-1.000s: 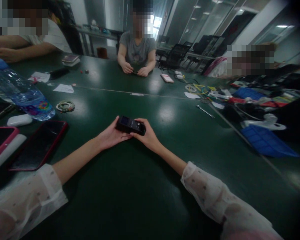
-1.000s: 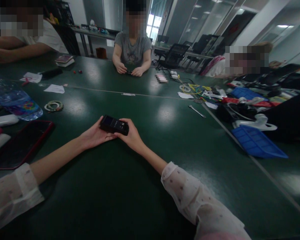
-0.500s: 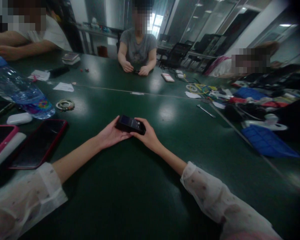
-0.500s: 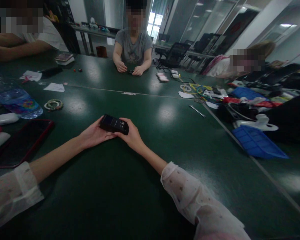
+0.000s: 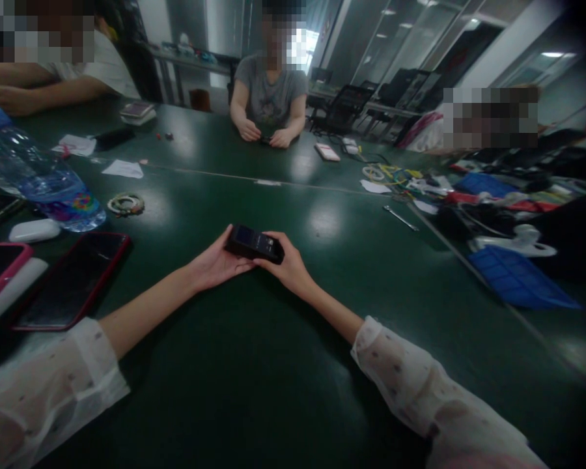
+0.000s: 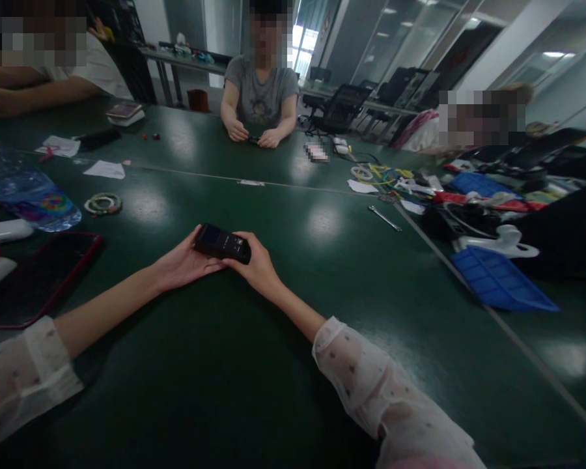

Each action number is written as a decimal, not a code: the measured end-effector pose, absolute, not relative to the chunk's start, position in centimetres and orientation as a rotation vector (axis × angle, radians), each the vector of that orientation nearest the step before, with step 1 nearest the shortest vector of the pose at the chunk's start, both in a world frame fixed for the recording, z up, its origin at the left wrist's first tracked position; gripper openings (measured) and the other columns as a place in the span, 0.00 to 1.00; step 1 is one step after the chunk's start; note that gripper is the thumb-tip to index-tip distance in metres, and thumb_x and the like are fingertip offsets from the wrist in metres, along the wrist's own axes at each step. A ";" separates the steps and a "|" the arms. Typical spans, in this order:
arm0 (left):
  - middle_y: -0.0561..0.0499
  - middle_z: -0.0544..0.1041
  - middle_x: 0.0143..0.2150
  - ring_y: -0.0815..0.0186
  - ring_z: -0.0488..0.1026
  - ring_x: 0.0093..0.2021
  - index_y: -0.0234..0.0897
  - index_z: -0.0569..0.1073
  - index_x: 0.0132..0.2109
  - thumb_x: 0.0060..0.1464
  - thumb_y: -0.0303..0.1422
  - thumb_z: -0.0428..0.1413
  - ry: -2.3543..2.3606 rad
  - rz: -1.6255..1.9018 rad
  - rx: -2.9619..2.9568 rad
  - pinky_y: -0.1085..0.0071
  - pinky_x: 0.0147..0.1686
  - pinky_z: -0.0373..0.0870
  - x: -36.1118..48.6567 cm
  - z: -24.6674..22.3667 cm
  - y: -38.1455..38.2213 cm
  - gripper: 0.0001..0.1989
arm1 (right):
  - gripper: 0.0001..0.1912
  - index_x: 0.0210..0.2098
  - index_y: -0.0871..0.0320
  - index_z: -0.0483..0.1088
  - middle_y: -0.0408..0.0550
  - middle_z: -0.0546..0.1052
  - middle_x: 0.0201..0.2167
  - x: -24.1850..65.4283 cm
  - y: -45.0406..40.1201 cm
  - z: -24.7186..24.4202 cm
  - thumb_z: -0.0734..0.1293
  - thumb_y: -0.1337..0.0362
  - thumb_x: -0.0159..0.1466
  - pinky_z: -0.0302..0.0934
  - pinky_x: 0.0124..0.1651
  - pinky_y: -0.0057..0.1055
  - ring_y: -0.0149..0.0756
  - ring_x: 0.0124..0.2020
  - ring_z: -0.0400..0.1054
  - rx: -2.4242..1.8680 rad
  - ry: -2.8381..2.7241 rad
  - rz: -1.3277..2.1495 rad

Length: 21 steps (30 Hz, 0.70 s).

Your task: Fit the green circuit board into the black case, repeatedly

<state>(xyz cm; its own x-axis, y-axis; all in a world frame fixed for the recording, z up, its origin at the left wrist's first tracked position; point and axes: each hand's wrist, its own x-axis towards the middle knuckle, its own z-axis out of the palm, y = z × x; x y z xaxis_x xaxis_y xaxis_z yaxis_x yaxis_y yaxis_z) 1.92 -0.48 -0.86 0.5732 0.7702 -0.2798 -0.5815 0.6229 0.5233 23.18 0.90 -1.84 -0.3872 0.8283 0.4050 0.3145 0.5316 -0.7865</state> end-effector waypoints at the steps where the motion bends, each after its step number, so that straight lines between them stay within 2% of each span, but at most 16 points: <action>1: 0.35 0.73 0.63 0.56 0.76 0.59 0.33 0.48 0.75 0.71 0.50 0.40 0.513 0.814 0.401 0.60 0.65 0.62 1.9 -0.9 -0.5 0.35 | 0.27 0.54 0.53 0.65 0.52 0.76 0.50 23.2 0.9 -1.8 0.76 0.61 0.58 0.67 0.53 0.44 0.46 0.50 0.72 -0.931 -1.942 0.786; 13: 0.35 0.75 0.61 0.56 0.77 0.57 0.33 0.47 0.75 0.71 0.48 0.40 0.481 0.809 0.409 0.59 0.64 0.64 1.8 -1.2 -0.2 0.34 | 0.26 0.54 0.52 0.65 0.50 0.75 0.50 23.3 0.8 -1.7 0.75 0.61 0.59 0.67 0.54 0.45 0.46 0.51 0.72 -0.951 -1.942 0.805; 21: 0.35 0.76 0.59 0.56 0.78 0.55 0.31 0.51 0.74 0.72 0.48 0.38 0.505 0.816 0.424 0.59 0.63 0.65 1.9 -0.9 -0.3 0.33 | 0.26 0.54 0.52 0.65 0.50 0.76 0.49 23.2 0.8 -1.7 0.76 0.60 0.59 0.67 0.53 0.45 0.45 0.49 0.73 -0.965 -1.936 0.799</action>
<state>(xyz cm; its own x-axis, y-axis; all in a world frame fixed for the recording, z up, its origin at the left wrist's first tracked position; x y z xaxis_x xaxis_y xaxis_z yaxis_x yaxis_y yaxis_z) 1.90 -0.35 -0.89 0.5799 0.7721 -0.2600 -0.5770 0.6145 0.5380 23.19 0.79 -1.65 -0.3781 0.8441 0.3802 0.3304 0.5067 -0.7963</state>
